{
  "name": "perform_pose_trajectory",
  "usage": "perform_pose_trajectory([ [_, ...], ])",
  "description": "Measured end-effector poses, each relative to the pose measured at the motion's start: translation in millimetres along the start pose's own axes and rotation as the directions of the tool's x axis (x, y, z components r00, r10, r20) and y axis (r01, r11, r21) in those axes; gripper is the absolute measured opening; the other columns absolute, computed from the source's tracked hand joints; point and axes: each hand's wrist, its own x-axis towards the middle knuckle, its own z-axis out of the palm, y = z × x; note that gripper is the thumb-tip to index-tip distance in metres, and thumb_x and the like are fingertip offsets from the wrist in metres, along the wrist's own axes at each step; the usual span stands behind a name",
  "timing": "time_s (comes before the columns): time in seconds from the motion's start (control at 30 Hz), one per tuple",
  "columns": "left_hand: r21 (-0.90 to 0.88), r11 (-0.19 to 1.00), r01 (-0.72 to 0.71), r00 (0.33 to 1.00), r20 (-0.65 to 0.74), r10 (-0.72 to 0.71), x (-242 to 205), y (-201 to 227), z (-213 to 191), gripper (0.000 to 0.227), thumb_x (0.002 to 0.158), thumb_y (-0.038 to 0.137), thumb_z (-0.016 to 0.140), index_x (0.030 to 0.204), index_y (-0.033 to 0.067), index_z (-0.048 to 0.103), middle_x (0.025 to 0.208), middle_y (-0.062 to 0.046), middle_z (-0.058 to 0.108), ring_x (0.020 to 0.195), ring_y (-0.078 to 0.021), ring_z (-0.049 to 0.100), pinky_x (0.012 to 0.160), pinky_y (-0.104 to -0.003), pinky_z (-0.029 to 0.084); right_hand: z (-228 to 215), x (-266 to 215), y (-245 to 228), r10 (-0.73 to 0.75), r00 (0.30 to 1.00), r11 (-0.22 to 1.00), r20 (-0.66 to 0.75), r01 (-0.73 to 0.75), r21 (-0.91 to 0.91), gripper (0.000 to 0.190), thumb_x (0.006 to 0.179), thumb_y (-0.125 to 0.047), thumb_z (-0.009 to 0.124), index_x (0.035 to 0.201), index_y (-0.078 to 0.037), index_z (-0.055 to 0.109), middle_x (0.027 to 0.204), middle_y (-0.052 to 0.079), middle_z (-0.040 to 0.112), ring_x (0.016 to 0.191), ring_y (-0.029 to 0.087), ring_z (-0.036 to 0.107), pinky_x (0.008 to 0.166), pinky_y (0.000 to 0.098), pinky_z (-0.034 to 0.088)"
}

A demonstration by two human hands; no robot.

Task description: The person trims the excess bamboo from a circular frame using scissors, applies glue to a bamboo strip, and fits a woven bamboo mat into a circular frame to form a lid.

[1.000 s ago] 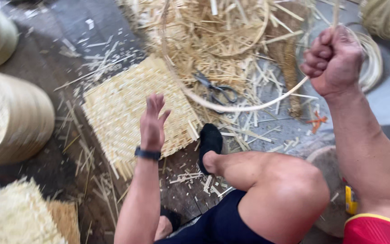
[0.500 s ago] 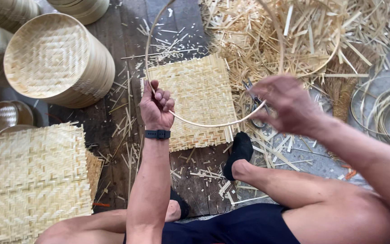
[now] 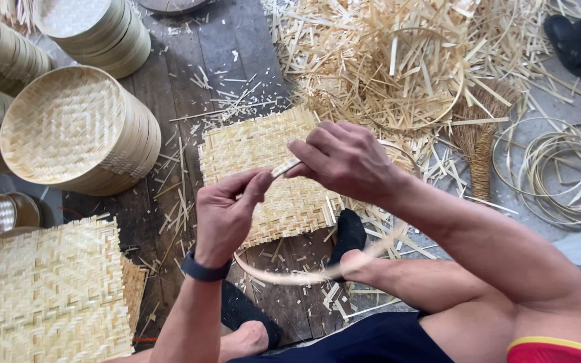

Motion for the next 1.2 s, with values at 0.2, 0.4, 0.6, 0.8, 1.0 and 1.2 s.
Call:
perform_pose_trajectory([
  [0.2,-0.357,0.624,0.695,0.719,0.350,-0.601,2.0,-3.3,-12.4,0.048,0.099,0.045,0.052,0.087,0.0034,0.072,0.062,-0.003,0.058,0.050,-0.0099,0.047,0.041,-0.028,0.036,47.5,-12.0,-4.2,0.095,0.917,0.990,0.387,-0.048,-0.129,0.064,0.097,-0.067,0.044,0.062,-0.014,0.050,0.053,-0.003,0.047,0.041,0.010,0.045,0.035,0.0303,0.040],
  [0.4,-0.139,0.611,0.779,0.588,0.500,-0.636,7.1,-47.4,0.1,0.076,0.088,0.084,0.021,0.064,0.0151,0.042,0.055,0.004,0.040,0.046,-0.0084,0.032,0.040,-0.026,0.021,92.3,-27.7,-44.1,-0.071,0.956,0.990,0.284,0.102,-0.095,0.035,0.102,-0.030,0.054,0.076,-0.008,0.060,0.059,0.001,0.054,0.048,0.010,0.049,0.039,0.0298,0.042],
  [0.6,-0.058,0.708,0.704,0.677,0.357,-0.644,-10.0,-57.3,-0.6,0.072,0.084,0.087,0.020,0.061,0.0197,0.034,0.052,0.007,0.030,0.043,-0.0072,0.024,0.039,-0.027,0.017,101.8,-35.7,-62.5,0.018,0.957,0.998,0.289,-0.002,-0.057,0.023,0.094,-0.021,0.063,0.075,-0.008,0.060,0.061,0.004,0.057,0.050,0.014,0.055,0.040,0.0321,0.045],
  [0.8,-0.071,0.663,0.745,0.652,0.287,-0.702,-3.1,-55.8,2.6,0.078,0.088,0.086,0.017,0.059,0.0164,0.036,0.052,0.007,0.033,0.043,-0.0070,0.027,0.039,-0.026,0.018,103.5,-35.0,-64.8,0.130,0.953,0.991,0.274,-0.126,-0.033,0.024,0.093,-0.021,0.067,0.075,-0.008,0.058,0.062,0.005,0.057,0.047,0.014,0.054,0.039,0.0323,0.044],
  [1.0,-0.371,0.687,0.624,0.780,0.345,-0.522,24.2,-57.3,-26.2,0.062,0.095,0.067,0.043,0.082,0.0107,0.064,0.050,0.005,0.039,0.040,-0.0080,0.029,0.036,-0.027,0.022,82.7,-23.7,-9.6,0.229,0.874,0.968,0.428,-0.157,-0.196,0.061,0.098,-0.066,0.053,0.084,-0.007,0.063,0.080,0.010,0.062,0.072,0.024,0.059,0.068,0.0409,0.052],
  [1.2,-0.882,0.464,-0.087,0.949,-0.216,-0.231,36.0,-102.9,-77.8,0.042,0.108,0.048,0.057,0.101,0.0089,0.071,0.055,0.007,0.041,0.046,-0.0054,0.033,0.040,-0.024,0.026,34.4,-55.7,66.9,0.863,0.220,-0.066,0.456,-0.844,0.533,0.054,0.107,-0.049,0.040,0.132,-0.005,0.057,0.108,0.009,0.067,0.096,0.021,0.067,0.083,0.0377,0.057],
])
